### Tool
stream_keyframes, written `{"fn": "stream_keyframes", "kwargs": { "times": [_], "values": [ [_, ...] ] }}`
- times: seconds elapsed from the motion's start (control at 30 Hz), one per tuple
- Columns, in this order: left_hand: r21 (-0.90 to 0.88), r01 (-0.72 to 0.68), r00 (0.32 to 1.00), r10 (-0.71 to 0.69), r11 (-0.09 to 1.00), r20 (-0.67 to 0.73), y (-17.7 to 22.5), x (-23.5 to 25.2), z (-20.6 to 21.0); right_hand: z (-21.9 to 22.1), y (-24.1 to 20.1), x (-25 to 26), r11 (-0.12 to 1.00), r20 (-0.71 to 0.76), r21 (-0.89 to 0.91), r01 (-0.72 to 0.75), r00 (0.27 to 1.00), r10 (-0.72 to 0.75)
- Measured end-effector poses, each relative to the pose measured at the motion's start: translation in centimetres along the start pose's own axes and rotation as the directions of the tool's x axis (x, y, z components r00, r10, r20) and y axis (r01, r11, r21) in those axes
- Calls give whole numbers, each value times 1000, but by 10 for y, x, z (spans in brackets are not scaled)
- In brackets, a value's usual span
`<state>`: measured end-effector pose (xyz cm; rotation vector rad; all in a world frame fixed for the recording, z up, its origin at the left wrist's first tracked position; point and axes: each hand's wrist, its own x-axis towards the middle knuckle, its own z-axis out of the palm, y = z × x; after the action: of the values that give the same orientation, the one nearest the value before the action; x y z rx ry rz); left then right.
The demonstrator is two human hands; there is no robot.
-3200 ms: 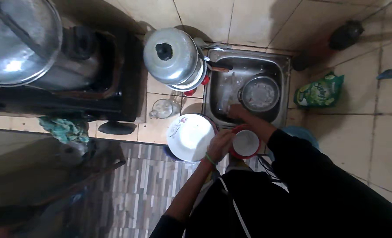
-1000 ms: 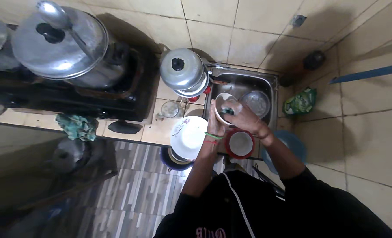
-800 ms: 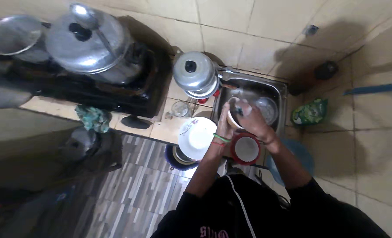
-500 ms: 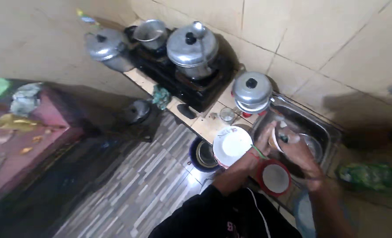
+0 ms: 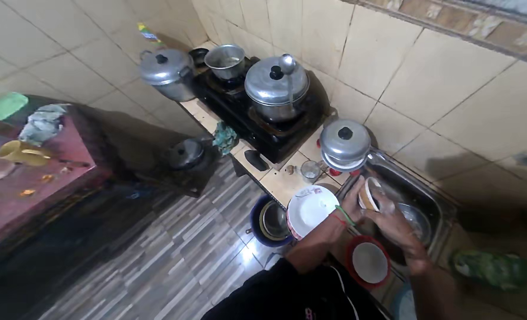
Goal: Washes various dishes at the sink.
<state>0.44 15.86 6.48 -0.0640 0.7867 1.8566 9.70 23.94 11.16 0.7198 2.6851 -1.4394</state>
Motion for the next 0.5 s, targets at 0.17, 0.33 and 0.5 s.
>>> {"fn": "stream_keyframes", "kwargs": {
  "times": [0.17, 0.33, 0.5],
  "values": [
    [7, 169, 982, -169, 986, 83, 3, 2, -13, -12, 8, -4, 869, -43, 494, -42, 996, 73],
    [-9, 173, 970, -169, 985, 175, 0, -1, -27, -20, 43, 3, 438, -109, 897, 57, 990, 93],
    [166, -20, 998, 10, 986, 56, -6, -12, 1, -13, 56, 23, 656, -477, 749, 89, 759, 442]
  ]
}}
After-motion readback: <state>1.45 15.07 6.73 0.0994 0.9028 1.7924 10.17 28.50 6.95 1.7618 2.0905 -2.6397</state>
